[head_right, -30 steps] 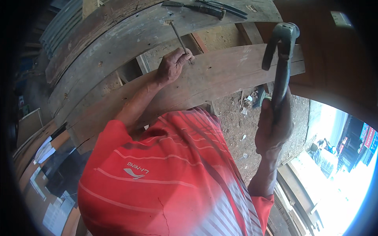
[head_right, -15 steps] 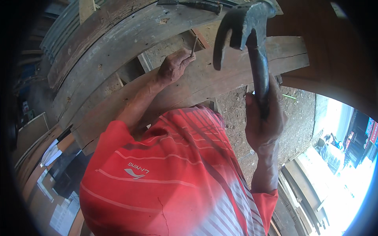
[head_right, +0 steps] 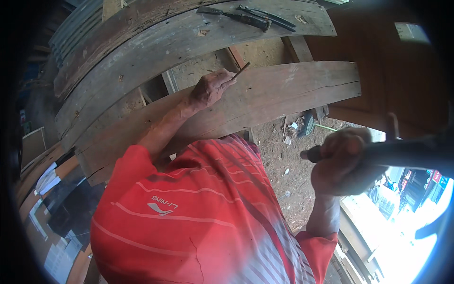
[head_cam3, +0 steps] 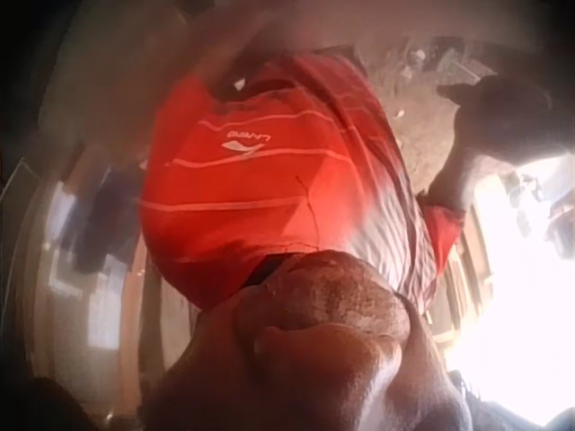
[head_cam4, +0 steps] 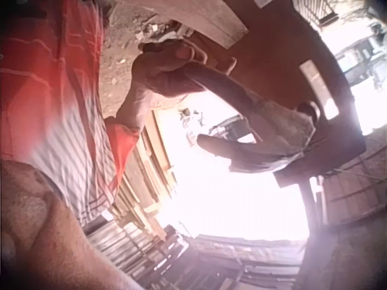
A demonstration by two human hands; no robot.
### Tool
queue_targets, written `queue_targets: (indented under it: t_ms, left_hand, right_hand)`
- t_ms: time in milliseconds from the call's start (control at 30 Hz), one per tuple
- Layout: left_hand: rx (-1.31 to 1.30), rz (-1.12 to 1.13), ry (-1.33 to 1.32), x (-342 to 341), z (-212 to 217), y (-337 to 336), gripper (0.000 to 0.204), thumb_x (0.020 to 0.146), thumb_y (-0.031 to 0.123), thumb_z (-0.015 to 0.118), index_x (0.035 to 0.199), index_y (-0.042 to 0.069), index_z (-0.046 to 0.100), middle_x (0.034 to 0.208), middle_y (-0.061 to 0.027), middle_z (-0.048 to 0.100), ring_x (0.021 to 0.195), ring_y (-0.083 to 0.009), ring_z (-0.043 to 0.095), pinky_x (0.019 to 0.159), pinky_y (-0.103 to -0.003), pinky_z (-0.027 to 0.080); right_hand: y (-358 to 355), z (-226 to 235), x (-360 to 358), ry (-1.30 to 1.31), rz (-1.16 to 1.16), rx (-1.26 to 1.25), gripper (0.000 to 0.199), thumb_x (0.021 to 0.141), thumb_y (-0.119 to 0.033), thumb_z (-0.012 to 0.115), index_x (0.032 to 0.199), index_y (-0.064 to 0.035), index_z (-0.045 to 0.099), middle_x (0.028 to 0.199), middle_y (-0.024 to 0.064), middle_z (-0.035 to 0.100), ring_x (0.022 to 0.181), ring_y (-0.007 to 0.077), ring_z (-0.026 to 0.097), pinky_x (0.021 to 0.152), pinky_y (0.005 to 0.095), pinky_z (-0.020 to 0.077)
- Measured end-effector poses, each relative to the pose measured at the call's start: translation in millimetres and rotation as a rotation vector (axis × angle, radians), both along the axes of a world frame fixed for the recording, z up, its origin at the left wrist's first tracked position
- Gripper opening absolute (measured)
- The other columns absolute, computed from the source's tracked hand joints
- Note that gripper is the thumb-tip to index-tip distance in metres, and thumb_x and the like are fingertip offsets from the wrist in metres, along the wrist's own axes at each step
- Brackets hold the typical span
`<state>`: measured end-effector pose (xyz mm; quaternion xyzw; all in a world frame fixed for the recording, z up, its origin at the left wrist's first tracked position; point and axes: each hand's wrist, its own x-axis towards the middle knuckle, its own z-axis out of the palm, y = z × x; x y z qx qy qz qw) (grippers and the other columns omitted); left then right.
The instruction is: The person uses a hammer and a chisel to remove a wooden block from a long plank and then uses pliers to pull out a nail.
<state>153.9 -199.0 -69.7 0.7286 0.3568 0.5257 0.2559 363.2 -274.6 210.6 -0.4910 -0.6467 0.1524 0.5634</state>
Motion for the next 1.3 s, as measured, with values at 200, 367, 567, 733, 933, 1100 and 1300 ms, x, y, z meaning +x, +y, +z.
queue_targets:
  t_ms: [200,367,567,733,933,1100,1300]
  left_hand:
    - [0.066,0.04,0.056,-0.3,-1.9,-0.1,0.014,0.094,0.004,0.069,0.105,0.002,0.062,0.091,-0.0161,0.066,0.082,-0.0378,0.069,0.068,-0.043,0.056]
    - [-0.145,0.0,-0.05,-7.2,-6.2,5.6,0.008,0.101,0.007,0.063,0.103,0.0,0.06,0.089,-0.0128,0.068,0.082,-0.0266,0.072,0.071,-0.037,0.058]
    - [-0.247,-0.026,-0.119,-9.5,-7.9,5.9,0.008,0.105,0.008,0.058,0.102,0.0,0.059,0.088,-0.0099,0.068,0.084,-0.0182,0.071,0.074,-0.033,0.057]
    - [-0.211,-0.038,-0.08,-8.0,-6.1,6.4,0.006,0.104,0.007,0.06,0.103,0.001,0.059,0.088,-0.0105,0.068,0.083,-0.0192,0.071,0.074,-0.033,0.057]
    - [-0.119,-0.032,-0.014,-7.0,-0.3,6.6,0.007,0.099,0.006,0.066,0.103,0.001,0.062,0.09,-0.0126,0.069,0.082,-0.0276,0.071,0.07,-0.036,0.057]
    - [-0.045,-0.027,0.056,-4.9,5.4,4.1,0.014,0.093,0.005,0.071,0.104,0.001,0.065,0.094,-0.015,0.069,0.084,-0.0366,0.07,0.068,-0.042,0.057]
    - [-0.074,-0.02,0.081,-4.3,2.9,0.4,0.016,0.092,0.005,0.071,0.106,0.002,0.065,0.1,-0.0149,0.07,0.089,-0.0355,0.072,0.074,-0.041,0.06]
  right_hand:
    - [-7.1,-25.4,20.1,-0.667,0.058,-0.484,0.052,0.101,-0.011,0.062,0.151,-0.0082,0.046,0.098,0.0177,0.071,0.08,0.0238,0.073,0.07,0.0368,0.0553]
    - [-16.1,-9.3,27.2,-0.481,-0.127,-0.475,0.047,0.102,-0.01,0.06,0.148,-0.0017,0.049,0.114,0.0162,0.071,0.098,0.0186,0.068,0.085,0.0321,0.0527]
    - [-22.0,-28.9,35.4,-0.418,-0.147,-0.573,0.049,0.1,-0.011,0.064,0.147,-0.0042,0.052,0.102,0.0096,0.07,0.086,0.0123,0.064,0.076,0.0291,0.0518]
    - [-23.4,-38.0,31.2,-0.488,-0.102,-0.676,0.049,0.099,-0.012,0.067,0.146,-0.0087,0.056,0.082,0.0052,0.063,0.072,0.0095,0.059,0.065,0.0292,0.0493]
    - [-22.1,-47.0,27.2,-0.493,-0.025,-0.612,0.052,0.097,-0.01,0.07,0.146,-0.011,0.056,0.088,0.0078,0.067,0.071,0.0095,0.06,0.064,0.0291,0.0502]
    - [-15.7,-39.9,13.8,-0.487,0.041,-0.336,0.056,0.096,-0.01,0.072,0.149,-0.0131,0.053,0.103,0.0152,0.073,0.076,0.0151,0.07,0.068,0.0326,0.0553]
    - [-8.0,-26.0,11.6,-0.66,0.136,-0.632,0.054,0.098,-0.011,0.067,0.15,-0.0147,0.051,0.111,0.0219,0.072,0.085,0.0277,0.075,0.072,0.0403,0.0585]
